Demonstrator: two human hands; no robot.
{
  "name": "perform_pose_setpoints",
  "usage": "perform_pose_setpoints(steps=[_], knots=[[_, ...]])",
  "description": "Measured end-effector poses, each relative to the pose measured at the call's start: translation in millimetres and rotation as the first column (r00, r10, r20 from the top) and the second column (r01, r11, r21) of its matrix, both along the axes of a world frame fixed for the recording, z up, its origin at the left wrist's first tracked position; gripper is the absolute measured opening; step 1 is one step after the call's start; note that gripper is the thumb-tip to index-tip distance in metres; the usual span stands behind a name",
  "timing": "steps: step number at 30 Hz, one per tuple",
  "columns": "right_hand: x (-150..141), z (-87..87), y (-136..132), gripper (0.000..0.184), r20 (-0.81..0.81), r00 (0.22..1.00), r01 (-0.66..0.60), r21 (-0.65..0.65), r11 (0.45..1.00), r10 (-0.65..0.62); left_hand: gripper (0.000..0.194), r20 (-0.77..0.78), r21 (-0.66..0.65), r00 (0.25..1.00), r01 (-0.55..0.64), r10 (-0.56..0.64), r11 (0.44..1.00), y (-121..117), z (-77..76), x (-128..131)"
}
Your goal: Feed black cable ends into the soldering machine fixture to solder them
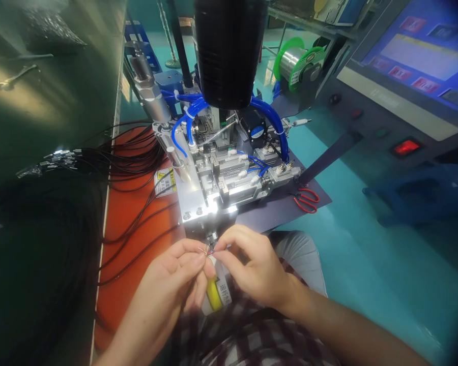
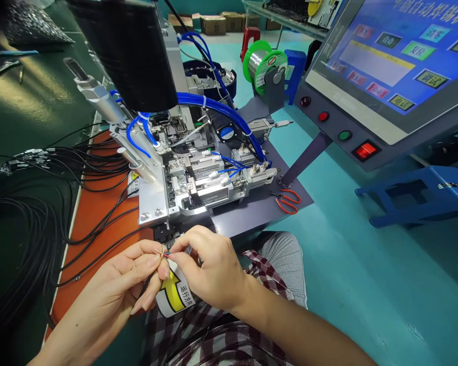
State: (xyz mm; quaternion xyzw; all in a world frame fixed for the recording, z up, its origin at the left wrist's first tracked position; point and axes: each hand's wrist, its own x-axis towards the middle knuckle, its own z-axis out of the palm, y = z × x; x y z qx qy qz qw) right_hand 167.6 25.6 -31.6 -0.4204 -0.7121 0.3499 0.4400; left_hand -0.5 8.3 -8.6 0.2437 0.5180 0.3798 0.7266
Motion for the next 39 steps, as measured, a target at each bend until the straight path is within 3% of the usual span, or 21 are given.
perform_pose_setpoints(steps=[3,7,9,15,21,25,30,32,34,37,39], knots=[[-0.8,3.4,2.1,0.009,-0.069,0.997,-0.047,-0.274,0.961,0.029,0.04,-0.044,0.006,0.998,0.034,-0.033,0.999,-1.1,-1.5,-1.4],[3.4,5.6,8.2,0.009,-0.136,0.977,-0.209,-0.43,0.878,0.166,0.036,-0.111,0.028,0.985,0.134,-0.131,0.991,-4.4,-4.0,-5.6],[6.8,5.5,11.6,0.009,-0.146,0.963,-0.269,-0.419,0.867,0.228,0.034,-0.118,0.035,0.976,0.186,-0.181,0.982,-5.2,-4.1,-7.3],[18.6,4.6,23.9,0.01,-0.055,0.915,-0.4,-0.23,0.887,0.399,0.031,-0.144,0.011,0.943,0.306,-0.301,0.952,-2.6,-1.6,-10.5],[27.9,11.7,35.4,0.008,0.065,0.818,-0.545,-0.232,0.806,0.571,0.032,-0.122,-0.033,0.911,0.392,-0.393,0.919,-1.0,-1.4,-10.6],[29.3,17.0,40.2,0.01,0.043,0.747,-0.632,-0.264,0.728,0.664,0.029,-0.098,-0.066,0.882,0.457,-0.461,0.887,0.3,-1.6,-8.6],[28.1,20.4,43.2,0.01,0.047,0.693,-0.691,-0.244,0.681,0.72,0.026,-0.112,-0.085,0.868,0.476,-0.483,0.875,-1.0,-3.5,-7.7],[27.3,20.3,42.1,0.009,0.034,0.711,-0.67,-0.268,0.692,0.702,0.026,-0.144,-0.083,0.884,0.436,-0.444,0.896,-2.2,-4.4,-7.6],[26.0,18.2,38.7,0.009,-0.009,0.781,-0.598,-0.303,0.742,0.625,0.028,-0.173,-0.066,0.907,0.379,-0.384,0.923,-2.8,-4.6,-7.1],[23.9,12.9,29.2,0.011,-0.087,0.914,-0.399,-0.369,0.839,0.396,0.03,-0.179,-0.041,0.936,0.302,-0.304,0.952,-1.9,-3.2,-5.6],[22.7,10.5,21.4,0.011,-0.099,0.963,-0.27,-0.377,0.886,0.252,0.032,-0.176,-0.033,0.945,0.273,-0.275,0.961,-1.0,-2.0,-4.7]])
